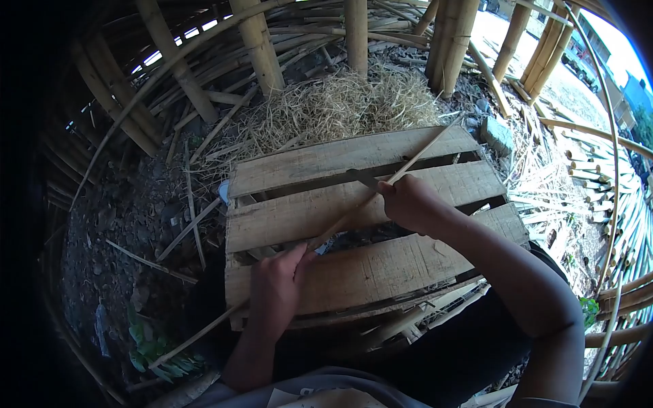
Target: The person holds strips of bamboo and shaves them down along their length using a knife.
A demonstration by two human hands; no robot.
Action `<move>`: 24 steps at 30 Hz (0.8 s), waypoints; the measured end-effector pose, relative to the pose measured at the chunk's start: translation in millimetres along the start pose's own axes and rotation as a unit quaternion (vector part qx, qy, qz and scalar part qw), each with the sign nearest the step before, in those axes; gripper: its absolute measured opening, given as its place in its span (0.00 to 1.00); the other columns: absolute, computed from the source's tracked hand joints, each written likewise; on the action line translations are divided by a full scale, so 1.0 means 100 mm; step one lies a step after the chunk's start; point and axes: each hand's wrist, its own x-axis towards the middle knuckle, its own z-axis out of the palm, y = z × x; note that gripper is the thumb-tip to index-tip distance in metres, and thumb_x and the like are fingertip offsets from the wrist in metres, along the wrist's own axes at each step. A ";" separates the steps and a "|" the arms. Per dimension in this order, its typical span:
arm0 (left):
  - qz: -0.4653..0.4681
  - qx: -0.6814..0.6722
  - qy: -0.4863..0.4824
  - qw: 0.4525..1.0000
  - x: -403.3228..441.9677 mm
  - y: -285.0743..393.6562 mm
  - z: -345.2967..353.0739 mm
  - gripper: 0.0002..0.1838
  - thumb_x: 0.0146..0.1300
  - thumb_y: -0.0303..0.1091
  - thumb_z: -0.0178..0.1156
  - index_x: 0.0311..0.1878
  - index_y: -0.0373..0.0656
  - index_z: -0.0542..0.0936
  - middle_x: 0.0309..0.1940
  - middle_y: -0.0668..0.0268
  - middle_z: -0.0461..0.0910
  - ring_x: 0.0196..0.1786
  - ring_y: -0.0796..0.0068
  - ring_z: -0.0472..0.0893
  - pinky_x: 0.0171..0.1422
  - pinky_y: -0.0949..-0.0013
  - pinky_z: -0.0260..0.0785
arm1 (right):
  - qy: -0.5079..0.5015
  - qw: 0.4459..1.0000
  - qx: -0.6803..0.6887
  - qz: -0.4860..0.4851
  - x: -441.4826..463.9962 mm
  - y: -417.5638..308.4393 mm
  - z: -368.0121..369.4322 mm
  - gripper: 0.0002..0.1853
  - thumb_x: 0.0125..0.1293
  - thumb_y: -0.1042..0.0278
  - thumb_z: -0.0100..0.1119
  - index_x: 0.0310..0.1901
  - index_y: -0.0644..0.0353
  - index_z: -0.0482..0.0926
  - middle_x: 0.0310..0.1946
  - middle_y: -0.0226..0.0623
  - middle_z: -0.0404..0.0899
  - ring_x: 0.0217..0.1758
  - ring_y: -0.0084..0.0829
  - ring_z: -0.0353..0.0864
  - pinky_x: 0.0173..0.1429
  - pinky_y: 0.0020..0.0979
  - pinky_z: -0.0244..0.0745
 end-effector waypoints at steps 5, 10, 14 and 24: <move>-0.006 -0.004 -0.006 1.000 -0.01 0.02 -0.02 0.09 0.66 0.30 0.59 0.45 0.36 0.81 0.32 0.51 0.83 0.35 0.51 0.84 0.37 0.55 0.75 | 0.055 0.991 -0.081 -0.095 -0.14 -0.11 0.12 0.33 0.77 0.48 0.38 0.27 0.72 0.77 0.13 0.47 0.74 0.17 0.41 0.80 0.23 0.42 0.75; -0.011 -0.010 -0.009 1.000 0.01 -0.01 -0.01 0.09 0.65 0.29 0.59 0.46 0.37 0.81 0.32 0.51 0.83 0.35 0.50 0.84 0.38 0.55 0.75 | 0.023 0.997 -0.006 -0.069 -0.21 -0.09 0.33 0.34 0.77 0.47 0.37 0.25 0.72 0.74 0.11 0.44 0.72 0.12 0.39 0.76 0.17 0.39 0.73; -0.012 -0.001 -0.008 1.000 0.01 -0.01 0.00 0.09 0.65 0.28 0.58 0.46 0.38 0.81 0.32 0.51 0.83 0.35 0.50 0.84 0.38 0.54 0.75 | 0.018 1.000 -0.024 0.005 -0.04 -0.08 0.01 0.33 0.77 0.50 0.39 0.25 0.73 0.77 0.14 0.49 0.75 0.18 0.43 0.81 0.24 0.43 0.75; -0.025 0.000 -0.033 0.999 0.04 0.03 -0.05 0.09 0.65 0.27 0.57 0.47 0.38 0.80 0.34 0.52 0.83 0.39 0.50 0.84 0.41 0.54 0.75 | -0.054 0.998 -0.016 0.002 -0.29 -0.27 0.16 0.36 0.77 0.40 0.35 0.33 0.72 0.76 0.11 0.34 0.66 0.09 0.29 0.70 0.12 0.33 0.65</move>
